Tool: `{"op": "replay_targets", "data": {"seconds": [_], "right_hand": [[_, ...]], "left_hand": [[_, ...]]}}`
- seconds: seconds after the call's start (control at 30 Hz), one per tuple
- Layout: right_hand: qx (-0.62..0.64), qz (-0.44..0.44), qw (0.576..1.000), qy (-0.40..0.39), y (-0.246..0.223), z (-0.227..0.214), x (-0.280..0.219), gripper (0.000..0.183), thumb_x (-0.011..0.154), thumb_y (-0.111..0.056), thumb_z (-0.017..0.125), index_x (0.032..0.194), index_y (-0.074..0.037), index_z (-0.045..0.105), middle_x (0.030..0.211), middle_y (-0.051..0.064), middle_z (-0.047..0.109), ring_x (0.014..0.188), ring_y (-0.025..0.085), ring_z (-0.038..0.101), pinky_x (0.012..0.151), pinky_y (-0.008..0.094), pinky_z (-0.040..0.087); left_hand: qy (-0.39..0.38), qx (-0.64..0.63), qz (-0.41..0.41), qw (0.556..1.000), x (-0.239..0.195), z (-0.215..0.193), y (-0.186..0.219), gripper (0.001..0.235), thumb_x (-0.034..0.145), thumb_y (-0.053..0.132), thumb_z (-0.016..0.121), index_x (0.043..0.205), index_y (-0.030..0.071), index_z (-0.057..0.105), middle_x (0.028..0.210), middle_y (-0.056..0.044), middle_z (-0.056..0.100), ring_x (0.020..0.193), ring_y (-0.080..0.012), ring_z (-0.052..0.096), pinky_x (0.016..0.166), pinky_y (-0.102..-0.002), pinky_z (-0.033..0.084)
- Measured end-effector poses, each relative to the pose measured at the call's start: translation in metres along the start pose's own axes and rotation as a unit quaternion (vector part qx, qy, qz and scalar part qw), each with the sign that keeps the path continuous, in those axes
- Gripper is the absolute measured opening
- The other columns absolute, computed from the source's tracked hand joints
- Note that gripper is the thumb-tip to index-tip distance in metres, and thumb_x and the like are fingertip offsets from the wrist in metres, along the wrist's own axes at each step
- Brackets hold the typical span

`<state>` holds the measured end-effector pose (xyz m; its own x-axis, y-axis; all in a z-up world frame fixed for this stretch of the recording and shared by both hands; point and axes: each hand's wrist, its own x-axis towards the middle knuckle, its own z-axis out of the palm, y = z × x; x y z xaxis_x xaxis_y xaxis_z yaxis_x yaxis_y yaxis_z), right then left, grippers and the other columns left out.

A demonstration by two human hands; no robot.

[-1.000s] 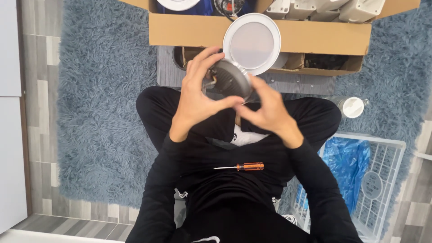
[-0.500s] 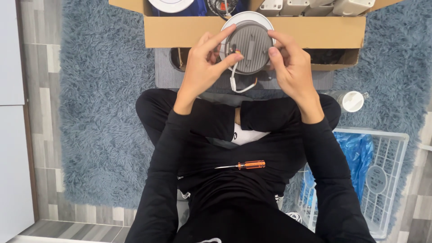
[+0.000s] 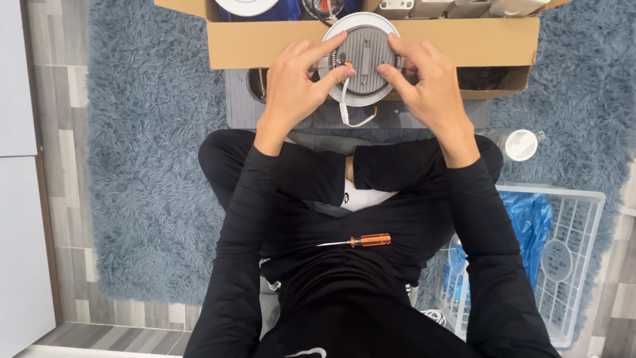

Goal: Assembling recessed LED light fixtures by snapping the white trim onto the grey LED module

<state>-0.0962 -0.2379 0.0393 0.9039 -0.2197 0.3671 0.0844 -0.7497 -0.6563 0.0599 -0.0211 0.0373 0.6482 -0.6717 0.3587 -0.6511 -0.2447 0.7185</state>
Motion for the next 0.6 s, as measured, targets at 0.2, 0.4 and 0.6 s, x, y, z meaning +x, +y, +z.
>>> {"op": "replay_targets", "data": {"seconds": [0.2,0.4,0.6], "right_hand": [[-0.021,0.017,1.0,-0.004,0.006,0.006,-0.001,0.041,0.109,-0.015,0.09,0.143,0.005,0.077,0.093,0.012,0.058,0.081,0.021,0.059,0.069,0.031,0.05],[-0.026,0.009,1.0,-0.002,0.008,0.009,0.0,0.041,0.108,-0.013,0.092,0.142,0.005,0.078,0.093,0.012,0.059,0.079,0.02,0.057,0.067,0.031,0.048],[-0.025,0.004,1.0,-0.007,0.008,0.011,0.001,0.041,0.107,-0.011,0.092,0.142,0.006,0.078,0.094,0.013,0.06,0.079,0.021,0.057,0.068,0.032,0.049]], "left_hand": [[0.008,0.073,0.012,0.997,0.001,0.0,-0.001,0.05,0.09,0.047,0.094,0.131,0.02,0.083,0.081,0.0,0.052,0.077,-0.0164,0.052,0.068,-0.031,0.046],[0.014,0.113,0.031,0.993,0.0,0.002,-0.009,0.049,0.09,0.052,0.092,0.127,0.02,0.086,0.08,0.001,0.053,0.076,-0.0164,0.051,0.067,-0.031,0.046],[0.013,0.152,0.026,0.988,-0.001,0.002,-0.01,0.051,0.089,0.058,0.09,0.127,0.023,0.086,0.08,0.001,0.057,0.077,-0.0164,0.054,0.066,-0.031,0.047]]}}
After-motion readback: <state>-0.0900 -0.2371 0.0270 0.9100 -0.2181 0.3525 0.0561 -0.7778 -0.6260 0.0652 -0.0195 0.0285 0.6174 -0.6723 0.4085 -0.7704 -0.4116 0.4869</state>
